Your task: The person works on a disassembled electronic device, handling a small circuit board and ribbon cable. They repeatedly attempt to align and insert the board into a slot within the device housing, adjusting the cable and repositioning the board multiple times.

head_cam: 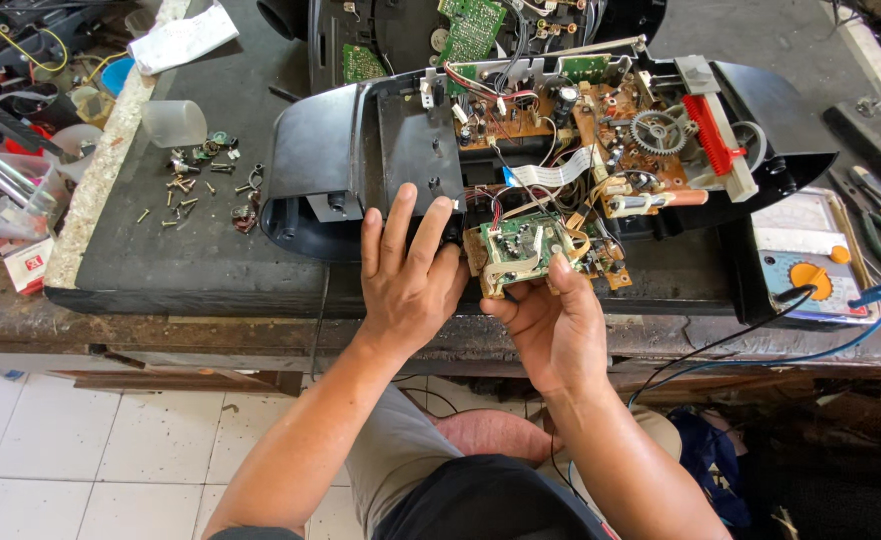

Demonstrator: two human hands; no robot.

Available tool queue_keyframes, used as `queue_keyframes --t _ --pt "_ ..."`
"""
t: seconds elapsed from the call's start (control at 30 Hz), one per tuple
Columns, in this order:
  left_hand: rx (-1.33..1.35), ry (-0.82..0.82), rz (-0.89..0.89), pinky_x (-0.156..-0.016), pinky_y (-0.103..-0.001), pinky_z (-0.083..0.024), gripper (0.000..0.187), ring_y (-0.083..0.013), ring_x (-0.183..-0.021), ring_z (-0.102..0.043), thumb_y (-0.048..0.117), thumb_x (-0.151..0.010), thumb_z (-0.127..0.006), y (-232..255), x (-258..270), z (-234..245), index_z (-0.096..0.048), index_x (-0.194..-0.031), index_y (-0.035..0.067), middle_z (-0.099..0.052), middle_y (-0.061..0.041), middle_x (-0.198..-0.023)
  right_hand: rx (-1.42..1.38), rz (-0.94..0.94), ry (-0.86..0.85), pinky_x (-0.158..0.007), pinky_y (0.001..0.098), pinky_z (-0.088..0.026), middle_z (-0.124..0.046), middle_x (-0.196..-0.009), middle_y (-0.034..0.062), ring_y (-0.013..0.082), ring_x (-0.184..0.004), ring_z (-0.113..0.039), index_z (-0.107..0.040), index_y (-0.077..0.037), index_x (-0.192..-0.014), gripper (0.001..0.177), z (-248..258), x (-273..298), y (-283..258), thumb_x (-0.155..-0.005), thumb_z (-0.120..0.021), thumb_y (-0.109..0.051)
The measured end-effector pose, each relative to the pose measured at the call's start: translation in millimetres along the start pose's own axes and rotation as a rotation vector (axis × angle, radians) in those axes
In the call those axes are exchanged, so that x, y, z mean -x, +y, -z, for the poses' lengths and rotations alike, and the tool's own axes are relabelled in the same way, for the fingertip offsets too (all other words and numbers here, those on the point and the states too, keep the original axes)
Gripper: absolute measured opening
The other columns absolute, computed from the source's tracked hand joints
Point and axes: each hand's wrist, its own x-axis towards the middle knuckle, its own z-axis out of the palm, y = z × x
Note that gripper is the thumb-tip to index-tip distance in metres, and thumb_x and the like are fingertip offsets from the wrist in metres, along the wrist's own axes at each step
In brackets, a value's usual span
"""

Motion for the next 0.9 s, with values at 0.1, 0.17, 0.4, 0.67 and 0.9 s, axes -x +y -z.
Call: queue_keyframes --t 0.1,0.17,0.4,0.67,0.9 --pt "0.007 0.015 0.031 -0.124 -0.066 -0.025 0.014 -0.0434 -0.144 -0.049 0.020 -0.098 -0.076 4 0 -2 -0.069 -0.087 0.014 -0.060 -0.009 -0.150 0.015 -0.029 -0.003 -0.078 0.0585 -0.070 -0.073 -0.096 0.0157 0.0351 -0.087 -0.077 -0.070 -0.001 -0.109 0.026 9 -2 -1 -0.101 -0.061 -0.025" --pt "-0.007 0.011 0.034 -0.123 -0.066 -0.025 0.015 -0.0436 -0.144 -0.047 0.021 -0.097 -0.078 5 0 -3 -0.069 -0.087 0.014 -0.059 -0.008 -0.150 0.029 -0.034 -0.007 -0.078 0.0562 -0.070 -0.073 -0.097 0.0153 0.0350 -0.088 -0.077 -0.069 -0.001 -0.111 0.028 4 -1 -2 -0.101 -0.061 -0.026" --pt "-0.027 0.019 0.037 -0.122 -0.069 -0.025 0.016 -0.0445 -0.144 -0.048 0.018 -0.099 -0.075 6 4 -9 -0.068 -0.085 0.014 -0.059 -0.008 -0.150 0.046 -0.037 -0.015 -0.076 0.0551 -0.070 -0.073 -0.097 0.0173 0.0356 -0.087 -0.077 -0.069 0.000 -0.111 0.031 8 -3 -2 -0.100 -0.061 -0.028" --pt "-0.066 0.015 -0.052 -0.120 -0.076 -0.021 0.012 -0.0484 -0.143 -0.046 0.016 -0.100 -0.072 6 3 -7 -0.068 -0.089 0.014 -0.059 -0.014 -0.149 0.009 -0.014 -0.003 -0.072 0.0535 -0.071 -0.073 -0.095 0.0176 0.0340 -0.086 -0.077 -0.070 0.002 -0.105 0.028 -7 -1 -3 -0.099 -0.061 -0.024" --pt "-0.109 0.066 -0.135 -0.112 -0.087 -0.017 0.011 -0.0482 -0.146 -0.041 0.026 -0.102 -0.070 -3 9 2 -0.079 -0.095 0.026 -0.063 -0.011 -0.147 0.012 -0.005 -0.016 -0.073 0.0524 -0.071 -0.073 -0.094 0.0174 0.0329 -0.085 -0.077 -0.071 0.001 -0.103 0.026 -10 -2 -3 -0.098 -0.062 -0.023"
